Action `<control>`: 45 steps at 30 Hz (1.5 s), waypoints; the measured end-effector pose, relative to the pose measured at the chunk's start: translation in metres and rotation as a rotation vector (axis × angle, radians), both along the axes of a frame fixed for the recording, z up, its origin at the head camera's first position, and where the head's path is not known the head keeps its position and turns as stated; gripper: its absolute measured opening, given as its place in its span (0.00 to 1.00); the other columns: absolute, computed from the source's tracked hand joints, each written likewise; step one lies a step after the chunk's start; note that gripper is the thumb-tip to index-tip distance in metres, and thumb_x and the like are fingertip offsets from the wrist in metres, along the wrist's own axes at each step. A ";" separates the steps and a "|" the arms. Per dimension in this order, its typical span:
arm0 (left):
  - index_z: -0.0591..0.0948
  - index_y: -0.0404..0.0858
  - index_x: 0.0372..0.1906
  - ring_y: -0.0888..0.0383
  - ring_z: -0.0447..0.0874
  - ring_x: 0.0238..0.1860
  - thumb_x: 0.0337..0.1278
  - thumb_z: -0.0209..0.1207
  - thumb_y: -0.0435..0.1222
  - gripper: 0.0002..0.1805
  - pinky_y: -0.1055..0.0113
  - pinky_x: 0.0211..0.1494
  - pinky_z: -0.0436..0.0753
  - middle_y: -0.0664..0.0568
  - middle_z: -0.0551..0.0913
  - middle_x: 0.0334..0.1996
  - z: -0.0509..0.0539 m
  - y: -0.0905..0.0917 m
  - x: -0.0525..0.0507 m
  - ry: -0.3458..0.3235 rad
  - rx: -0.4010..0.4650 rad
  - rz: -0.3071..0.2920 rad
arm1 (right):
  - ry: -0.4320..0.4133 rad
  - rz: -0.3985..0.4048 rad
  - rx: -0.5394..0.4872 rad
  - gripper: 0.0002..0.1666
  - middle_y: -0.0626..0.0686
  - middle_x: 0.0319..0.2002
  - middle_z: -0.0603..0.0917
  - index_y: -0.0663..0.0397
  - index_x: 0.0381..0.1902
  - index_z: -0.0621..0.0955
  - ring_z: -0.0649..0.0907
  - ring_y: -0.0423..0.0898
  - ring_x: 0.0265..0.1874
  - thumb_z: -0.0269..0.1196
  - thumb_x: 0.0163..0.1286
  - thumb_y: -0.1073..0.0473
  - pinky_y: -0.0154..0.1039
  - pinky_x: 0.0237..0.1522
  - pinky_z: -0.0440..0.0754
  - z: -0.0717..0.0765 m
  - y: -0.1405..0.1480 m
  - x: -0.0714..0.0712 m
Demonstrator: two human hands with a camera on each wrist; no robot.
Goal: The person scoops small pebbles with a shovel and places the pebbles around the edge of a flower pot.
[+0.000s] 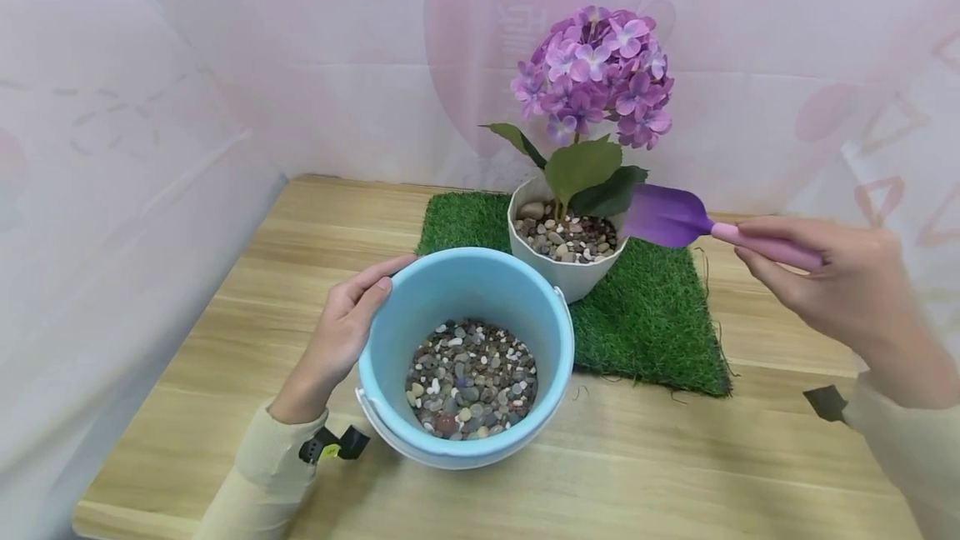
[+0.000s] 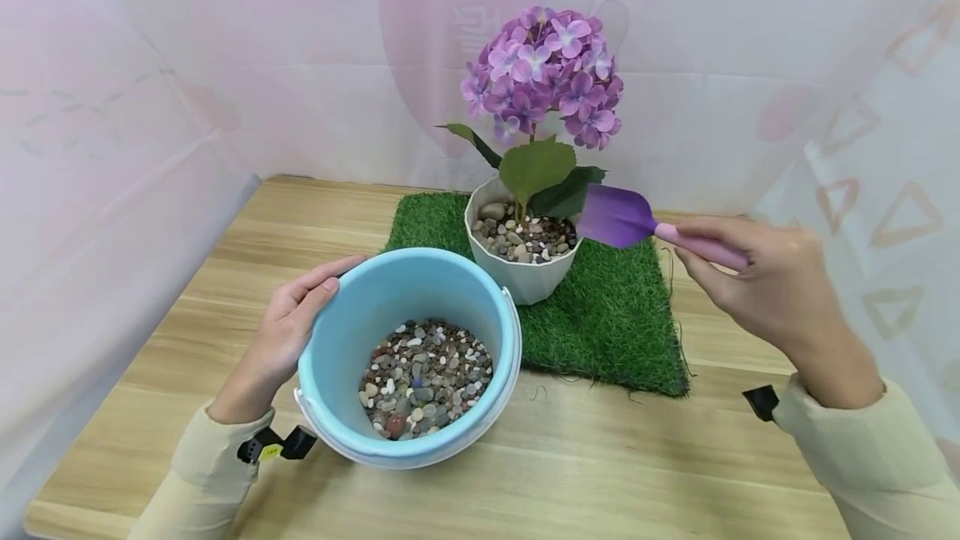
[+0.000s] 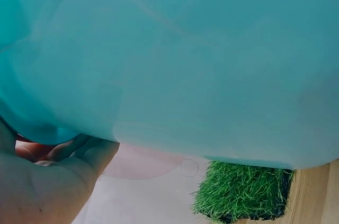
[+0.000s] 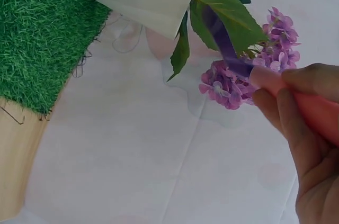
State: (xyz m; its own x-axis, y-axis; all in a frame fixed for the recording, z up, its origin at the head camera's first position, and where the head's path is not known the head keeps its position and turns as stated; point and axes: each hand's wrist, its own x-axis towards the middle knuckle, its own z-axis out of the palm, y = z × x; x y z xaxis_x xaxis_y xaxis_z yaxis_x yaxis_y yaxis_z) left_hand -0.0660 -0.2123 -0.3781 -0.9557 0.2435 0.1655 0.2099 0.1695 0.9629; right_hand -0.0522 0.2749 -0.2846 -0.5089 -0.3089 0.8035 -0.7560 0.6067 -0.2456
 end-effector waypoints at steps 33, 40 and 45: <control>0.75 0.30 0.73 0.64 0.90 0.55 0.87 0.43 0.37 0.24 0.63 0.53 0.94 0.33 0.78 0.69 0.000 0.000 -0.001 0.019 0.014 -0.005 | -0.912 -0.808 -0.493 0.11 0.19 0.21 0.84 0.35 0.44 0.85 0.82 0.16 0.25 0.73 0.68 0.44 0.15 0.25 0.80 -0.060 0.074 0.024; 0.75 0.31 0.73 0.63 0.89 0.57 0.87 0.43 0.37 0.24 0.63 0.55 0.93 0.34 0.77 0.71 0.000 0.000 -0.001 0.010 0.020 -0.003 | -0.875 -0.829 -0.277 0.29 0.08 0.17 0.71 0.67 0.60 0.85 0.73 0.08 0.21 0.67 0.73 0.48 0.13 0.22 0.76 -0.098 0.085 0.009; 0.73 0.29 0.74 0.63 0.89 0.57 0.87 0.43 0.38 0.24 0.64 0.56 0.93 0.34 0.77 0.72 -0.001 0.000 -0.001 0.012 0.021 -0.013 | -0.922 -0.830 -0.271 0.29 0.08 0.17 0.71 0.68 0.61 0.84 0.73 0.09 0.20 0.64 0.75 0.48 0.16 0.22 0.77 -0.113 0.091 0.006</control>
State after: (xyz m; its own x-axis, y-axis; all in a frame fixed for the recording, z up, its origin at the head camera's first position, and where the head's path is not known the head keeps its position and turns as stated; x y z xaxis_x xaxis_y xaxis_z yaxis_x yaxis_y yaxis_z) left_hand -0.0673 -0.2125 -0.3794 -0.9503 0.2524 0.1825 0.2239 0.1466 0.9635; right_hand -0.0458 0.3658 -0.3981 -0.8719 0.4883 0.0368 0.3429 0.6625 -0.6660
